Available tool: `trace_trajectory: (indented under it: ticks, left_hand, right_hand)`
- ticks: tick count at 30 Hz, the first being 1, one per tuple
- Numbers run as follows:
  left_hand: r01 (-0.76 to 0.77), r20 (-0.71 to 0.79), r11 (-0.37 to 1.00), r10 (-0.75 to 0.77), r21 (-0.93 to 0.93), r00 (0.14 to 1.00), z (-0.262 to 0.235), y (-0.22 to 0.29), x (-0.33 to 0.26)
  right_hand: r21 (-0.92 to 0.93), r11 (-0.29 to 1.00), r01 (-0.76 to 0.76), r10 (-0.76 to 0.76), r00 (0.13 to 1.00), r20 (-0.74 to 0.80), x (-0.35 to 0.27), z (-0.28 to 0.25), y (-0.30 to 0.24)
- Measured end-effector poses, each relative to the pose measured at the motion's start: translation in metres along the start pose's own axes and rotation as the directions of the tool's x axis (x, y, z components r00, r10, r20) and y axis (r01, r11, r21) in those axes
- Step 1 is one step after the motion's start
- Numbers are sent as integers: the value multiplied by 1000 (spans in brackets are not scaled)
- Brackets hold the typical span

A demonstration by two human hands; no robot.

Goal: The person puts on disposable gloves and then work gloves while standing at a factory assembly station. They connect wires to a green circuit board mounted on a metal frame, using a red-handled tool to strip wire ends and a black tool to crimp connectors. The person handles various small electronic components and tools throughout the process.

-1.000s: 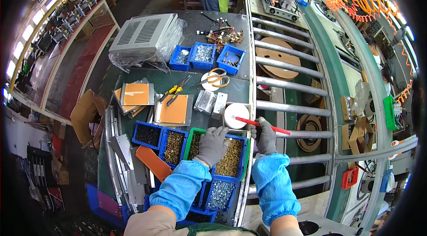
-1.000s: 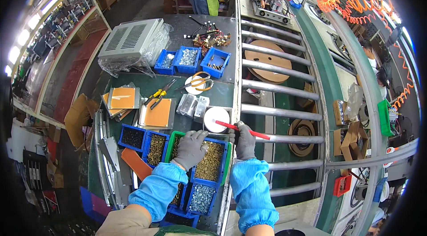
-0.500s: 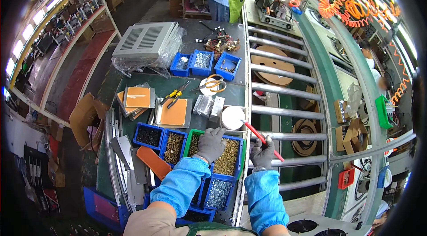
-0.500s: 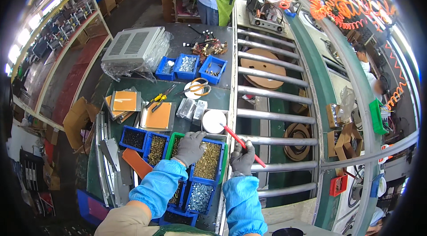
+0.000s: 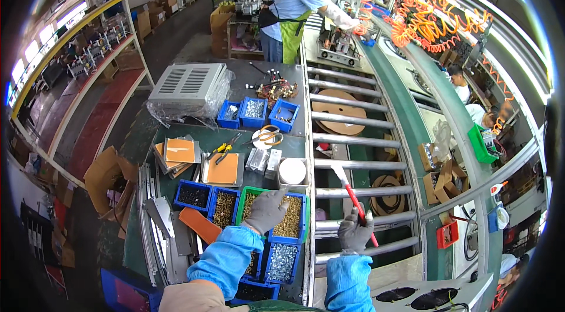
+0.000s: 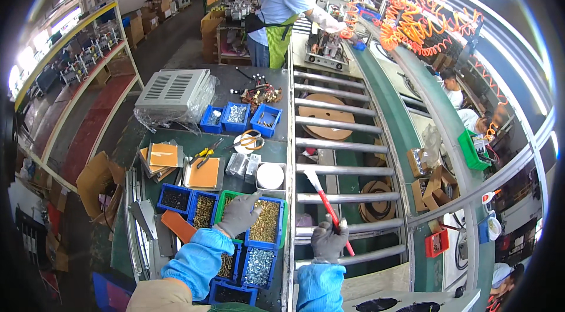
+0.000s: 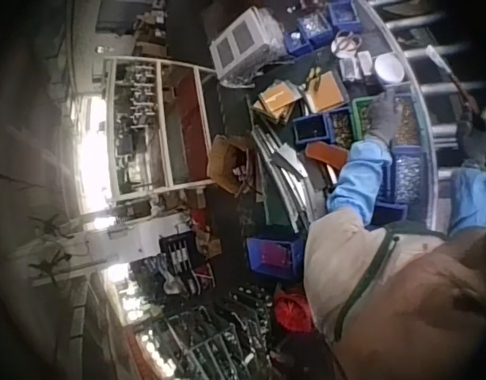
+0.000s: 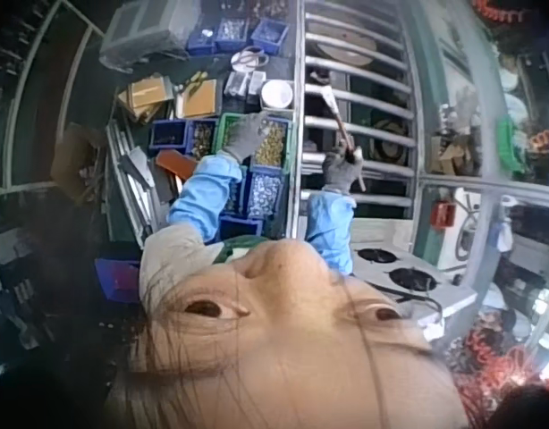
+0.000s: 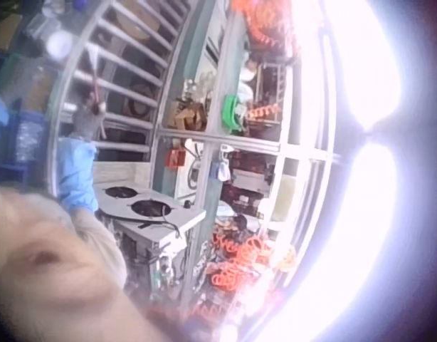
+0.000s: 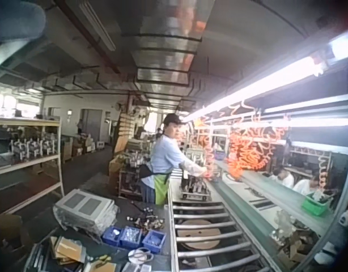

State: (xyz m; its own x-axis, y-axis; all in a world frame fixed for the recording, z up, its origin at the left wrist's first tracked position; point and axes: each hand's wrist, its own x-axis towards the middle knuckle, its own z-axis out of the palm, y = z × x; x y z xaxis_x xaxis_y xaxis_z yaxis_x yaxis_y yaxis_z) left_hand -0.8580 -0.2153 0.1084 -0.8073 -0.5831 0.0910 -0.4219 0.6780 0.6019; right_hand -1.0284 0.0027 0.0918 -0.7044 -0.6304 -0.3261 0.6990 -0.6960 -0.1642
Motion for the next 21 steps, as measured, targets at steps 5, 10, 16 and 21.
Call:
trace_trajectory:
  ticks: [5, 10, 16, 21]
  left_hand:
    - [-192, -52, 981, 191, -9, 980, -17, 27, 5]
    - [-426, -176, 817, 388, -389, 905, -12, -9, 53]
    - [-190, -102, 695, 166, -694, 981, -82, 83, 177]
    - [-177, -134, 711, 116, -681, 984, -105, 124, 224]
  right_hand:
    - [39, 997, 68, -76, 968, 240, -35, 23, -19]
    - [-12, 962, 273, -266, 944, 196, -55, 62, -18]
    - [99, 881, 463, -470, 831, 296, -94, 76, -67]
    - [93, 848, 521, -515, 770, 377, -112, 94, -72]
